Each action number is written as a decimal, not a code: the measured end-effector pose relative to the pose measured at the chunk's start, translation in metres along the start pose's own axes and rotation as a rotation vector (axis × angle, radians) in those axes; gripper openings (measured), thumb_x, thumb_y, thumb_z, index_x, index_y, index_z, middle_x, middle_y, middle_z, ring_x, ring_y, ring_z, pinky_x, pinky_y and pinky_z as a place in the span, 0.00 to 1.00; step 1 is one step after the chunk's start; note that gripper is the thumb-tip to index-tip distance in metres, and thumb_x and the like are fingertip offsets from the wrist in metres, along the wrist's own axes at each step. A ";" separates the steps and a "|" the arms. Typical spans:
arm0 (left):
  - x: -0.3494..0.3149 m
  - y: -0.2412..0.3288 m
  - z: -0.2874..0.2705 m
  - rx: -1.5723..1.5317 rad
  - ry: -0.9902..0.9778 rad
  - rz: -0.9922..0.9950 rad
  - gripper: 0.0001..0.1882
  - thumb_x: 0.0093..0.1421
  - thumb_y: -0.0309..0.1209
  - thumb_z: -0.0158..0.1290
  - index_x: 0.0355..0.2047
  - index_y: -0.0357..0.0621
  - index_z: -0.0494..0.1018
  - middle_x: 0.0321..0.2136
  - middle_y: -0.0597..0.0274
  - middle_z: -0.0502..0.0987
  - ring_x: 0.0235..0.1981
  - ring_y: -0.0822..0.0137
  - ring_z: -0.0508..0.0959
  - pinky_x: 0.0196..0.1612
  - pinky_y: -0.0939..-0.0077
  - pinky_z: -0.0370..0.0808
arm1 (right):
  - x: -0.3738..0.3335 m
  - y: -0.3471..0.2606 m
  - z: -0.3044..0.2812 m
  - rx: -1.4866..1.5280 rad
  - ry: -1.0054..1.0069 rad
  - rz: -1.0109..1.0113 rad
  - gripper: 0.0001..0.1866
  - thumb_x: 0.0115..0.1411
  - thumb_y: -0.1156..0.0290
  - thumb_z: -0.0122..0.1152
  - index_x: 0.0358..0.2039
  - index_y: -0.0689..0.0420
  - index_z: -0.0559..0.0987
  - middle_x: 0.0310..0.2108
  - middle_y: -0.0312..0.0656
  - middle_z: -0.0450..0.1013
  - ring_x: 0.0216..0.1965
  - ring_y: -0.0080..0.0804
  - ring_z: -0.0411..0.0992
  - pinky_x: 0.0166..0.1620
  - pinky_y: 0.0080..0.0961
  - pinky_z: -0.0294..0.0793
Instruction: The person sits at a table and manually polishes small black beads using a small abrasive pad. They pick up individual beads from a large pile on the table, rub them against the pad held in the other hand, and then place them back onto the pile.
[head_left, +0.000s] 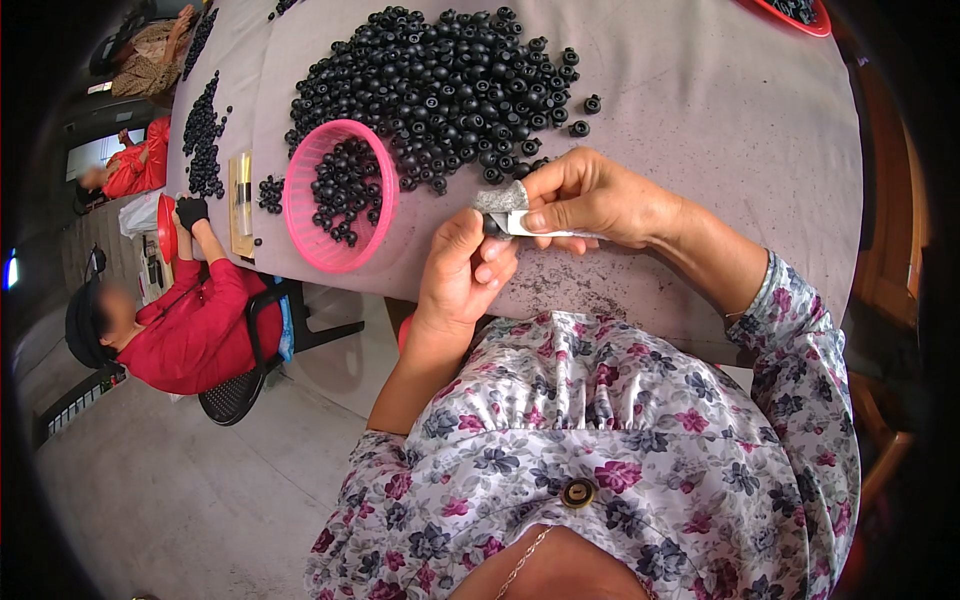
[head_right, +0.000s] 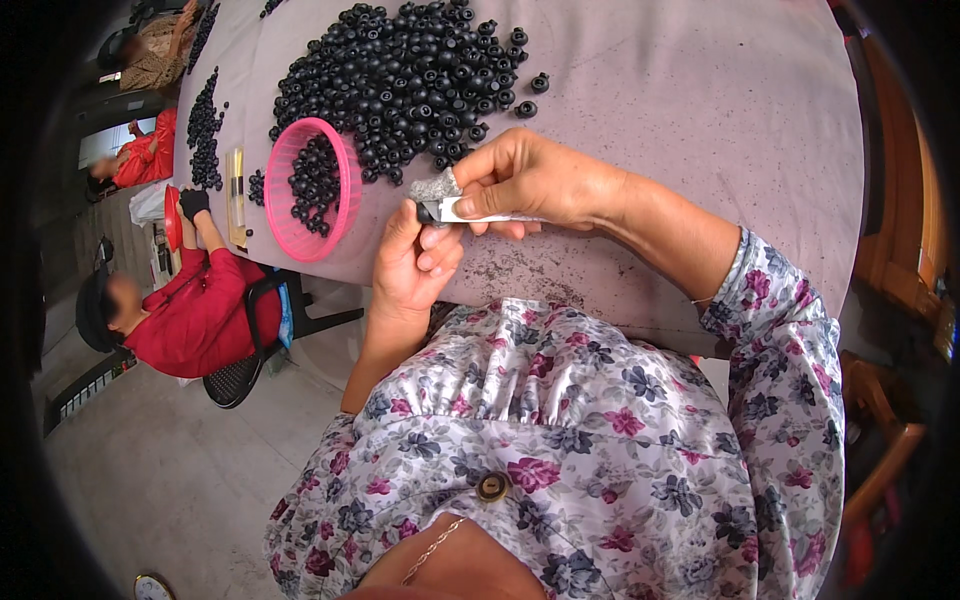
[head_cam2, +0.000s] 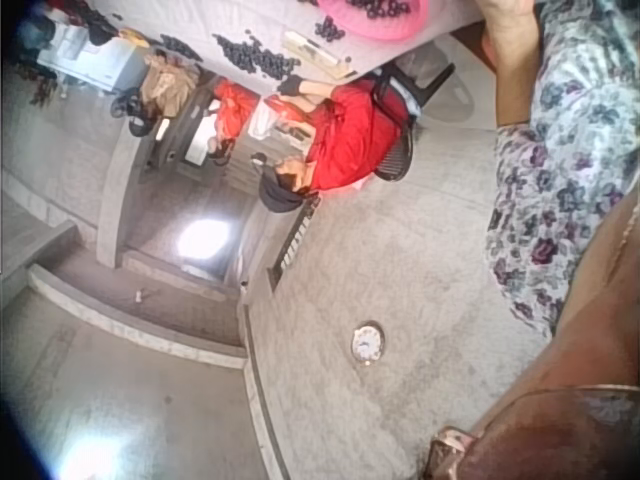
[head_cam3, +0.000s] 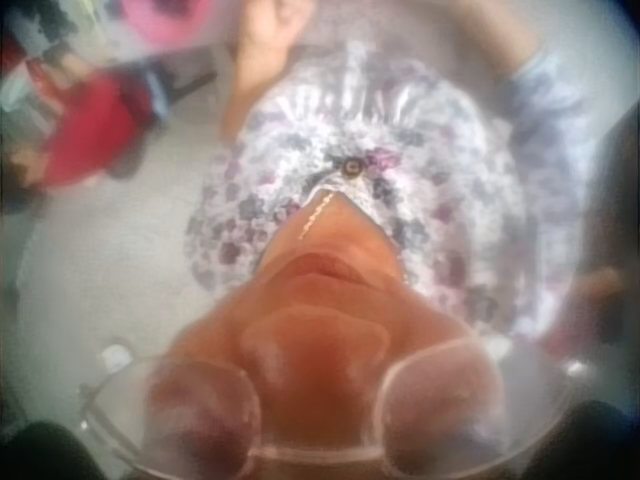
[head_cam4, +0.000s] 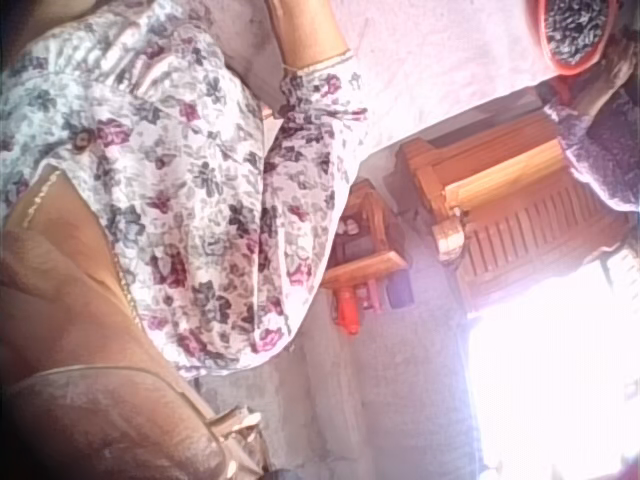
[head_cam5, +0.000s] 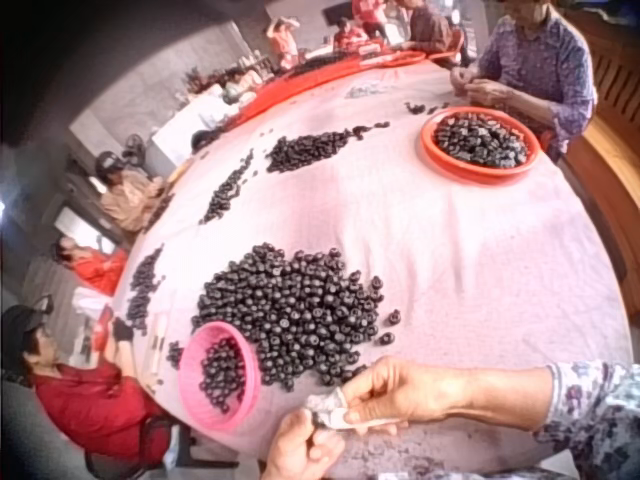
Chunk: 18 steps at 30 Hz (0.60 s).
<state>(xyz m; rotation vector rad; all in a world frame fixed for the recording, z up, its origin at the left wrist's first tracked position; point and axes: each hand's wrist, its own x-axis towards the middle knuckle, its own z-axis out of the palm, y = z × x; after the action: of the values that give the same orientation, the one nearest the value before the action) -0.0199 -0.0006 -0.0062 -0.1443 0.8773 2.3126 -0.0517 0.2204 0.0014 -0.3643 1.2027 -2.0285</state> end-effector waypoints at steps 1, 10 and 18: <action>0.000 0.000 0.001 0.020 0.000 -0.003 0.18 0.67 0.43 0.50 0.40 0.38 0.71 0.21 0.71 0.67 0.15 0.81 0.62 0.17 0.87 0.60 | 0.001 0.001 -0.001 0.006 -0.001 0.002 0.09 0.61 0.72 0.61 0.40 0.61 0.82 0.22 0.36 0.75 0.16 0.14 0.67 0.17 0.11 0.60; -0.007 0.008 0.009 -0.059 0.044 0.003 0.20 0.66 0.46 0.50 0.37 0.39 0.72 0.20 0.72 0.66 0.15 0.81 0.60 0.18 0.87 0.58 | 0.004 0.003 -0.001 0.124 0.029 -0.013 0.06 0.62 0.71 0.60 0.37 0.59 0.80 0.23 0.34 0.75 0.16 0.13 0.67 0.18 0.11 0.61; -0.013 0.093 0.025 0.158 0.214 0.331 0.28 0.66 0.55 0.44 0.28 0.39 0.67 0.19 0.69 0.63 0.15 0.78 0.59 0.17 0.82 0.58 | 0.006 0.003 -0.005 0.233 0.043 -0.040 0.05 0.63 0.71 0.60 0.34 0.59 0.79 0.24 0.36 0.76 0.16 0.14 0.67 0.17 0.10 0.63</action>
<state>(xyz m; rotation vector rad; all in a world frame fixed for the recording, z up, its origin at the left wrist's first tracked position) -0.0636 -0.0443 0.0690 -0.1932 1.2692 2.5507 -0.0571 0.2186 -0.0049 -0.2335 0.9767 -2.1933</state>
